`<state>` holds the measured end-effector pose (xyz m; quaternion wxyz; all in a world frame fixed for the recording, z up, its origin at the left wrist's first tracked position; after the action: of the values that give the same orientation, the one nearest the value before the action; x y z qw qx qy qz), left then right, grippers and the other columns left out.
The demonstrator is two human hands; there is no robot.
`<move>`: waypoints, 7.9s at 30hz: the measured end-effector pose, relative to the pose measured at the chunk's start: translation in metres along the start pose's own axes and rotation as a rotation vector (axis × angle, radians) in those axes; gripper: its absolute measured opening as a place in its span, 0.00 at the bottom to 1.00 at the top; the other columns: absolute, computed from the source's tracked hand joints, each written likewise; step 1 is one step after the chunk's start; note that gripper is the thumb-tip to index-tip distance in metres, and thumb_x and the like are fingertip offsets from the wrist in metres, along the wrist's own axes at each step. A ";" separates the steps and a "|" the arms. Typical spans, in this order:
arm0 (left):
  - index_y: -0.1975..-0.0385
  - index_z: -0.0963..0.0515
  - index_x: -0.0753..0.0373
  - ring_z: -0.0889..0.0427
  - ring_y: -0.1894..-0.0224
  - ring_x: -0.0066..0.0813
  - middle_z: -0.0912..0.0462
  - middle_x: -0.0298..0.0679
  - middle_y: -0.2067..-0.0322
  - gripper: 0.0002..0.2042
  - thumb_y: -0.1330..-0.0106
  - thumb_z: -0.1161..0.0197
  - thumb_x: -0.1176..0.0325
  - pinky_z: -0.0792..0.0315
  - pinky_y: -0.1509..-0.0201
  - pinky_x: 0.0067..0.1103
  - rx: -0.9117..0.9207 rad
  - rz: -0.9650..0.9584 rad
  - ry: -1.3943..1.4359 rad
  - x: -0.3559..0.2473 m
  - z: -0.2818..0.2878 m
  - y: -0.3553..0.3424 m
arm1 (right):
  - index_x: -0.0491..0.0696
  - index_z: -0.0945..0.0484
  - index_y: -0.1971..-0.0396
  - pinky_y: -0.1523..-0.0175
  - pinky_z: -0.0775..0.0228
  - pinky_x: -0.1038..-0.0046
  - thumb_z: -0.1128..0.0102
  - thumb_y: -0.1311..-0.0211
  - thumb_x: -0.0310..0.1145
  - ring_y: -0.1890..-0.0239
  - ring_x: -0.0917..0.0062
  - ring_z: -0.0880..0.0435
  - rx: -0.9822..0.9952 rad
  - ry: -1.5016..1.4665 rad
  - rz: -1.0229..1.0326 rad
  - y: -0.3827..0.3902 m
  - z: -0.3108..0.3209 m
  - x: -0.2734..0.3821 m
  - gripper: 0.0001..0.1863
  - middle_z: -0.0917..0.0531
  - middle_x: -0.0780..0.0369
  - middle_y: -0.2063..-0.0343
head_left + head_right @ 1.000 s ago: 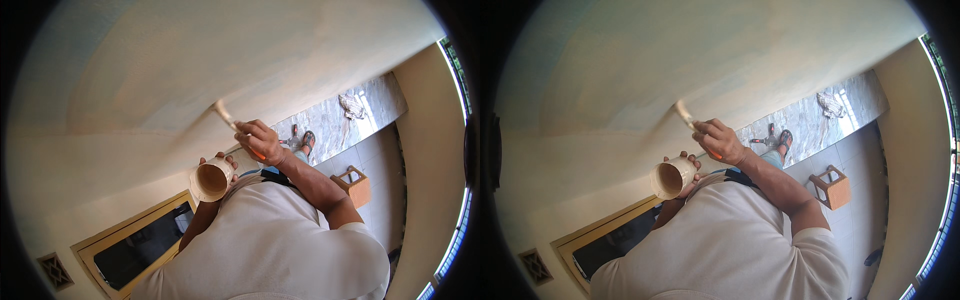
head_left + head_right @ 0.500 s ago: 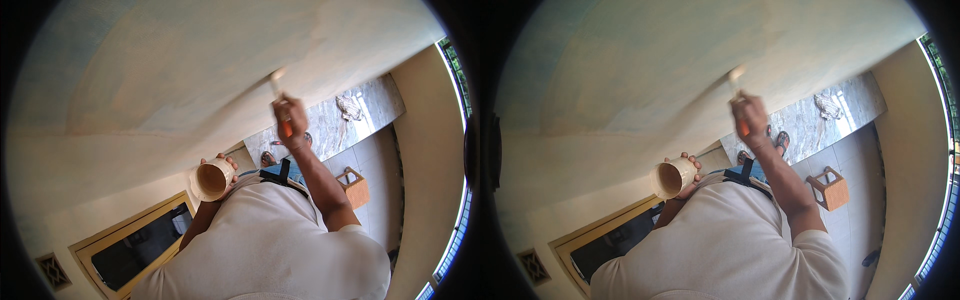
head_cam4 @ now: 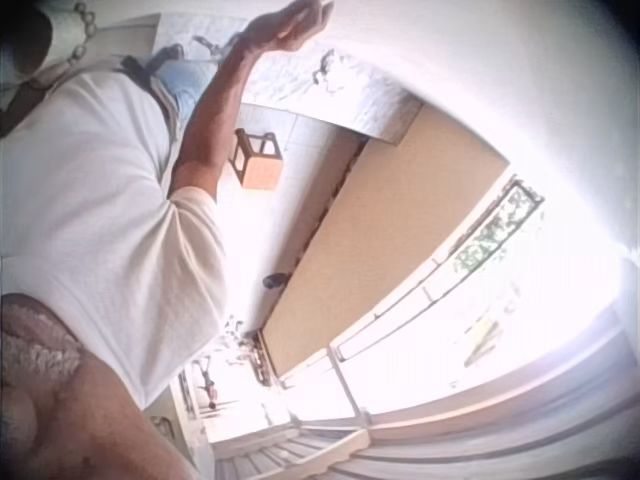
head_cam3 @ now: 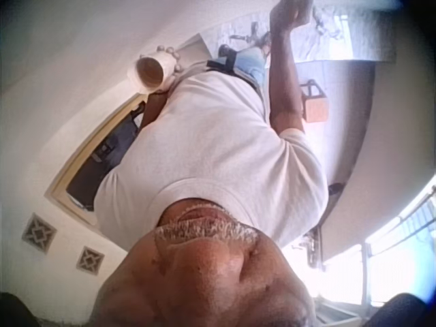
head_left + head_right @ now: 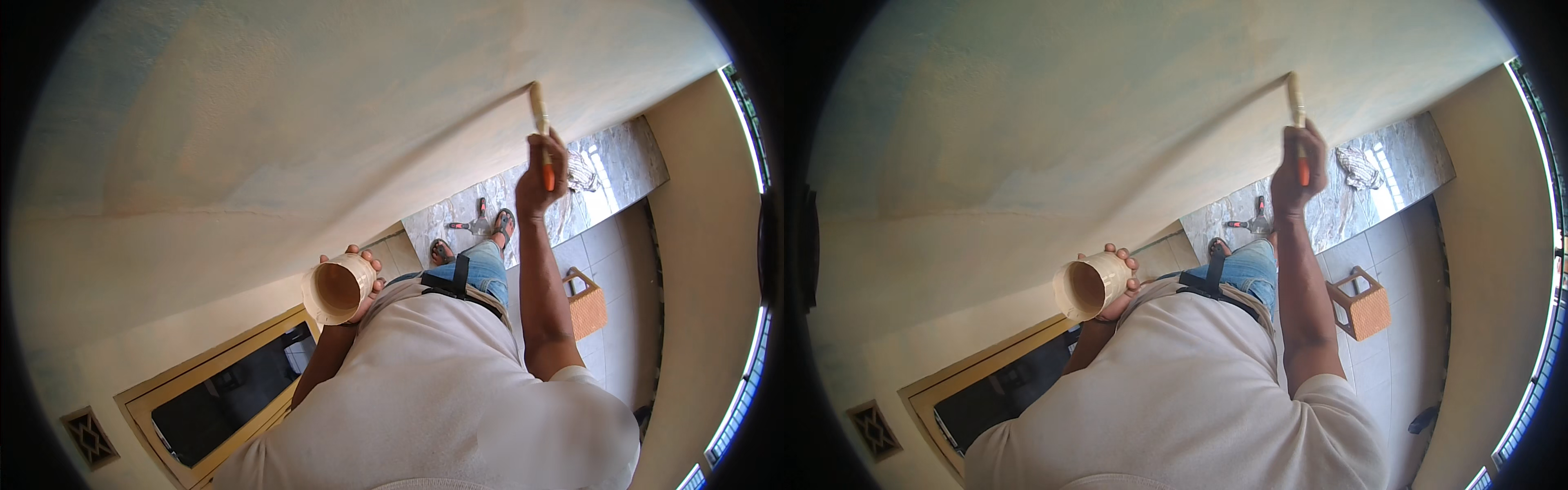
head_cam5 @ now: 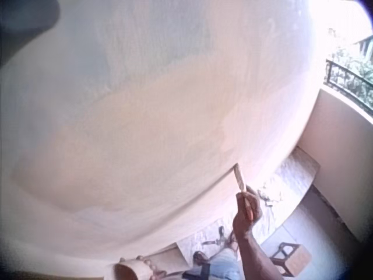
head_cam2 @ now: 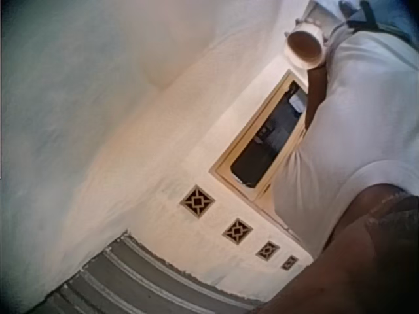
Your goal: The person paints a ceiling using a paintbrush and a small container of paint. They repeatedly dip the brush into the container and apply paint in long strokes along a visible crack and surrounding area.
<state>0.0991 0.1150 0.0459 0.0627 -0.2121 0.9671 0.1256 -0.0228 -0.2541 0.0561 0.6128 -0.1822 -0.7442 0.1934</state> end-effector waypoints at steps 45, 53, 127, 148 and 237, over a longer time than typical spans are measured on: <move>0.40 0.28 0.57 0.31 0.38 0.42 0.26 0.41 0.44 0.27 0.28 0.40 0.43 0.24 0.45 0.40 0.046 0.190 -0.036 -0.014 -0.017 -0.001 | 0.46 0.15 0.63 0.50 0.21 0.67 0.24 0.47 0.21 0.53 0.64 0.15 0.781 -0.237 0.103 0.167 -0.068 0.043 0.11 0.15 0.54 0.48; 0.42 0.26 0.55 0.30 0.39 0.39 0.25 0.39 0.46 0.26 0.30 0.38 0.42 0.23 0.47 0.40 0.031 0.181 -0.054 -0.016 -0.012 -0.003 | 0.42 0.15 0.62 0.47 0.20 0.71 0.30 0.41 0.15 0.52 0.69 0.13 0.020 -0.127 0.009 0.034 -0.014 0.010 0.09 0.14 0.53 0.52; 0.40 0.25 0.70 0.18 0.41 0.41 0.17 0.48 0.44 0.29 0.23 0.49 0.47 0.27 0.33 0.39 0.048 -0.240 0.106 -0.002 0.020 -0.025 | 0.41 0.23 0.52 0.62 0.19 0.73 0.36 0.33 0.20 0.67 0.72 0.10 1.445 -0.250 -0.184 0.075 -0.111 0.216 0.11 0.11 0.56 0.66; 0.42 0.22 0.66 0.20 0.39 0.45 0.17 0.47 0.44 0.28 0.23 0.52 0.45 0.30 0.31 0.42 -0.075 -0.179 0.037 0.006 0.011 -0.035 | 0.44 0.20 0.52 0.62 0.16 0.64 0.29 0.38 0.26 0.64 0.59 0.10 1.487 -0.028 0.137 0.084 -0.102 0.212 0.15 0.15 0.55 0.60; 0.48 0.21 0.67 0.16 0.46 0.40 0.15 0.47 0.50 0.22 0.23 0.44 0.52 0.23 0.38 0.37 -0.083 -0.381 0.200 0.022 0.038 -0.038 | 0.33 0.19 0.58 0.69 0.27 0.78 0.35 0.38 0.23 0.74 0.79 0.19 1.740 0.238 -0.639 0.027 -0.094 0.128 0.11 0.13 0.56 0.69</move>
<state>0.0982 0.0834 -0.0030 -0.0195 -0.4048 0.9050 0.1295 0.0475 -0.1601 0.1661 0.6299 0.5354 -0.2849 0.4852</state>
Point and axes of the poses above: each hand's wrist, its own y-axis away from the middle knuckle, its own z-axis out of the back of the hand, x = y × z, the point moved 4 cm from there along -y, towards the middle knuckle
